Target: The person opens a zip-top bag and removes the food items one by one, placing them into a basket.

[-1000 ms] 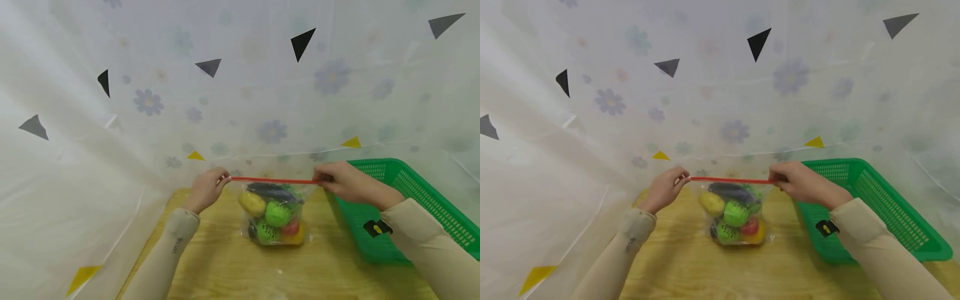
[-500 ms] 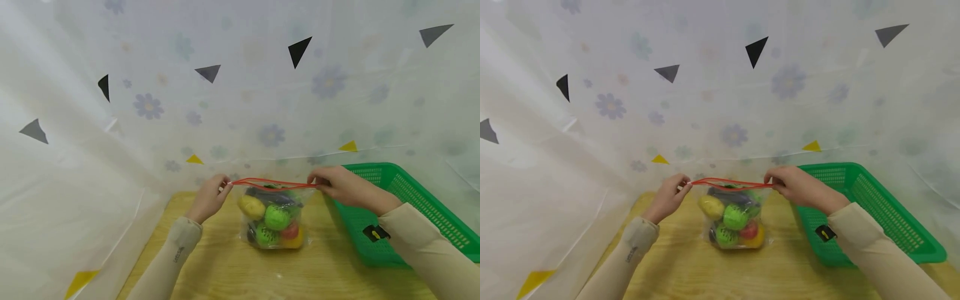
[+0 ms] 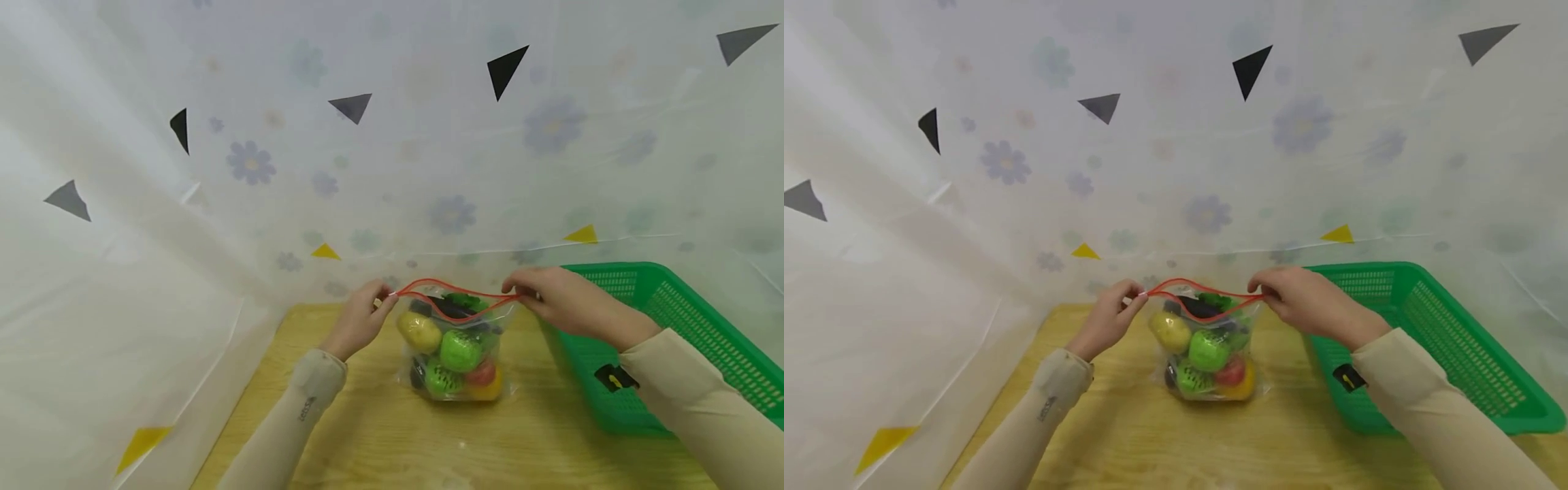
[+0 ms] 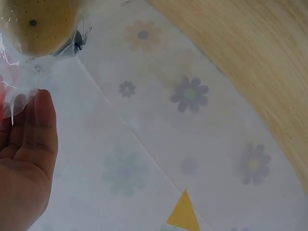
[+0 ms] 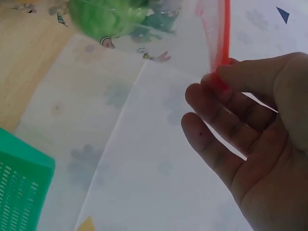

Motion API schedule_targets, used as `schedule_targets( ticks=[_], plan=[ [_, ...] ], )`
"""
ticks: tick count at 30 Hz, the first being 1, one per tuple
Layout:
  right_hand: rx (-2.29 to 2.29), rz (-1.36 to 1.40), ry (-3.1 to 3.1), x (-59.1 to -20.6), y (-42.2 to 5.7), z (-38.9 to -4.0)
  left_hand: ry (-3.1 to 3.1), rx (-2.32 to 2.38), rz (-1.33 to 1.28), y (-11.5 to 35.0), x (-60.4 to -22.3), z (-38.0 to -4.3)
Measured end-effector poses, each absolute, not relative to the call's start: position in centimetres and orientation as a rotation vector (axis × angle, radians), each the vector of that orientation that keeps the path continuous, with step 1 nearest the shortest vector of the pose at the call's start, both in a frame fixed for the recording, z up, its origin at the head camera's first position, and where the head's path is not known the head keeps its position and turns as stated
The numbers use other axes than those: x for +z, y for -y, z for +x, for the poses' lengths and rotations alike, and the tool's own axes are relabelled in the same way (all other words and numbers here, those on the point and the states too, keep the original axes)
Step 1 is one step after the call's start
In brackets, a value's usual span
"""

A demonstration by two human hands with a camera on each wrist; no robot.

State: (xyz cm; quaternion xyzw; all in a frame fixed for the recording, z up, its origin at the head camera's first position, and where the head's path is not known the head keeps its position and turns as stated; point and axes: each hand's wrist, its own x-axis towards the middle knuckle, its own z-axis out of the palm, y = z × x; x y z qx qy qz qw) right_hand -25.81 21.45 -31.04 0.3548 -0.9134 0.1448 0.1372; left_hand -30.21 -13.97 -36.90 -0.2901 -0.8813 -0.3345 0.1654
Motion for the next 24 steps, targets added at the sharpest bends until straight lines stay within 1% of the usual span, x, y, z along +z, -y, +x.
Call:
schedule_targets(
  ticks=[3, 7, 13, 19, 24],
  plan=[
    [0.384, 1.06, 2.611, -30.9, -20.0, -25.6, 2.517, -1.015, -0.788, 14.4, -37.2, -30.0],
    [0.39, 1.174, 2.524, -30.7, -17.7, -25.5, 2.537, -1.041, -0.728, 15.1, -37.5, -29.7],
    [0.409, 1.305, 2.517, -30.2, -15.3, -26.0, 2.573, -1.12, -0.696, 14.7, -37.6, -29.6],
    [0.347, 1.251, 2.69, -30.2, -13.8, -26.9, 2.576, -1.22, -0.679, 14.2, -37.9, -29.4],
    [0.253, 1.239, 2.774, -30.3, -12.9, -27.1, 2.546, -1.402, -0.567, 14.3, -38.6, -29.3]
  ],
)
